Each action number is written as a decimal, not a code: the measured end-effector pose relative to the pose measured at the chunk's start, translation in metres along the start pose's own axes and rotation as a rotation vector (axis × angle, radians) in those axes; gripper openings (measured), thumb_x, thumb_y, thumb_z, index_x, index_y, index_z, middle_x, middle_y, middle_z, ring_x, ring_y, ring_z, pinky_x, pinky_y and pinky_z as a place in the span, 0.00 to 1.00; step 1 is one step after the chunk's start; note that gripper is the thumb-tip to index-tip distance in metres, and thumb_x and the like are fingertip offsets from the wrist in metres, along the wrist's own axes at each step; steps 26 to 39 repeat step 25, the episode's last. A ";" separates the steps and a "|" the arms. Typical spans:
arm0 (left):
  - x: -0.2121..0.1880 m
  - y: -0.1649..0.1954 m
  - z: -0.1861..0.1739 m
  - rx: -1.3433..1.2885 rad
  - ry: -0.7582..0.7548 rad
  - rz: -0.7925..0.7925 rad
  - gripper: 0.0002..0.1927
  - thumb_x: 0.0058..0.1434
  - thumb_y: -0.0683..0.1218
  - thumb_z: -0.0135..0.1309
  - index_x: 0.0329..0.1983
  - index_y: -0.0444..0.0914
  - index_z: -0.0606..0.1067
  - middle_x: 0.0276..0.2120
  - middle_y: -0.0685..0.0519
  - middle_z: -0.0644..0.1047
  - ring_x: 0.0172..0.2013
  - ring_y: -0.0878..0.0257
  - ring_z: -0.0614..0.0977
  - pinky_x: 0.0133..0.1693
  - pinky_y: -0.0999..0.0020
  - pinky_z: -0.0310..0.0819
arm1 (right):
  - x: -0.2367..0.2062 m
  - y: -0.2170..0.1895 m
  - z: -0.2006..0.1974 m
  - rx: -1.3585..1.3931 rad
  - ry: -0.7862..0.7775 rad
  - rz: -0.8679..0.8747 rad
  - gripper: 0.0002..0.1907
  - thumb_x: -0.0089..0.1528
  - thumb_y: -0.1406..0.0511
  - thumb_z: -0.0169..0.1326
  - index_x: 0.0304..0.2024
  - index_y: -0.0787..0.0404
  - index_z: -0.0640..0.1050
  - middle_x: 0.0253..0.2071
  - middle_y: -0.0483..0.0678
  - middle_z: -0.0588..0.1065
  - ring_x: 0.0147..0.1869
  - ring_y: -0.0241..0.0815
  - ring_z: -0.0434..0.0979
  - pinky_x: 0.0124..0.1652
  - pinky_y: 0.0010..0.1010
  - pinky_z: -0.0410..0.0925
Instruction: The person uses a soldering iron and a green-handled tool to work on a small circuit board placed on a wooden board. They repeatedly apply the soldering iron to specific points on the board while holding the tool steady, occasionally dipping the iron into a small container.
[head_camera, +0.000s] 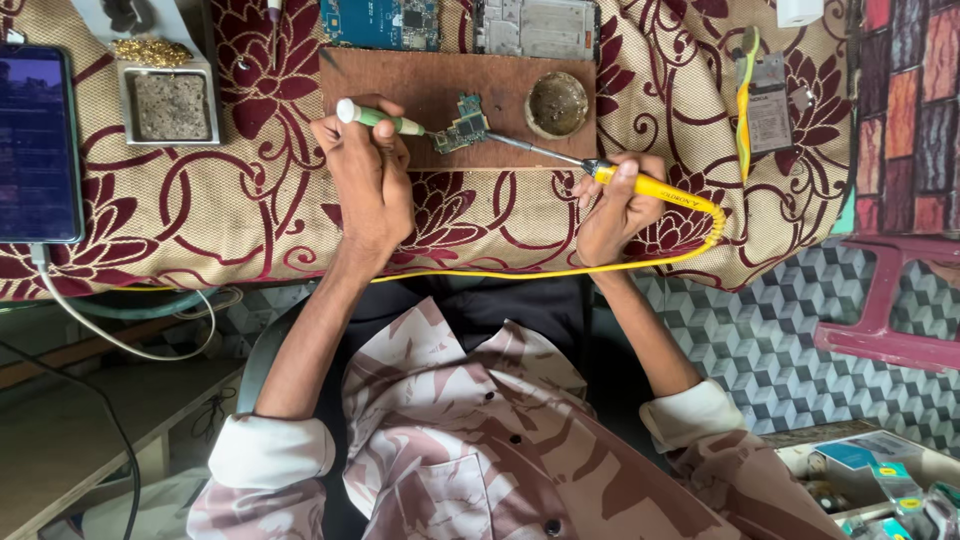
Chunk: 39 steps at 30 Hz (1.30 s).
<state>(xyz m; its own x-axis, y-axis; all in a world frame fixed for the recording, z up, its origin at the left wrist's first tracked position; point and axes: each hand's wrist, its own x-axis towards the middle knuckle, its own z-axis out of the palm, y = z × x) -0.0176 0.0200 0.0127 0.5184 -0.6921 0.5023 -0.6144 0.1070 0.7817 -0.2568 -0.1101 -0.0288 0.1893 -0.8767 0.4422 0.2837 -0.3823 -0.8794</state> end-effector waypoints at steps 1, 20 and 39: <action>0.000 0.001 0.000 -0.018 -0.005 -0.014 0.08 0.69 0.36 0.37 0.46 0.30 0.68 0.43 0.47 0.76 0.42 0.58 0.65 0.52 0.58 0.56 | 0.001 0.000 0.000 0.006 0.008 -0.004 0.15 0.77 0.59 0.45 0.44 0.66 0.67 0.27 0.49 0.68 0.27 0.37 0.69 0.30 0.27 0.68; 0.001 0.001 -0.004 0.044 -0.047 -0.009 0.07 0.67 0.35 0.39 0.44 0.31 0.68 0.36 0.50 0.77 0.42 0.60 0.66 0.54 0.55 0.54 | -0.001 0.001 0.001 0.056 0.013 0.014 0.15 0.77 0.59 0.44 0.45 0.66 0.66 0.26 0.51 0.68 0.26 0.38 0.68 0.27 0.27 0.68; -0.002 0.001 -0.003 0.046 -0.028 0.004 0.05 0.70 0.36 0.39 0.43 0.32 0.68 0.43 0.47 0.78 0.44 0.58 0.65 0.54 0.55 0.54 | -0.004 -0.001 0.000 0.062 0.045 0.049 0.14 0.77 0.59 0.44 0.45 0.66 0.66 0.26 0.50 0.66 0.25 0.38 0.69 0.28 0.27 0.66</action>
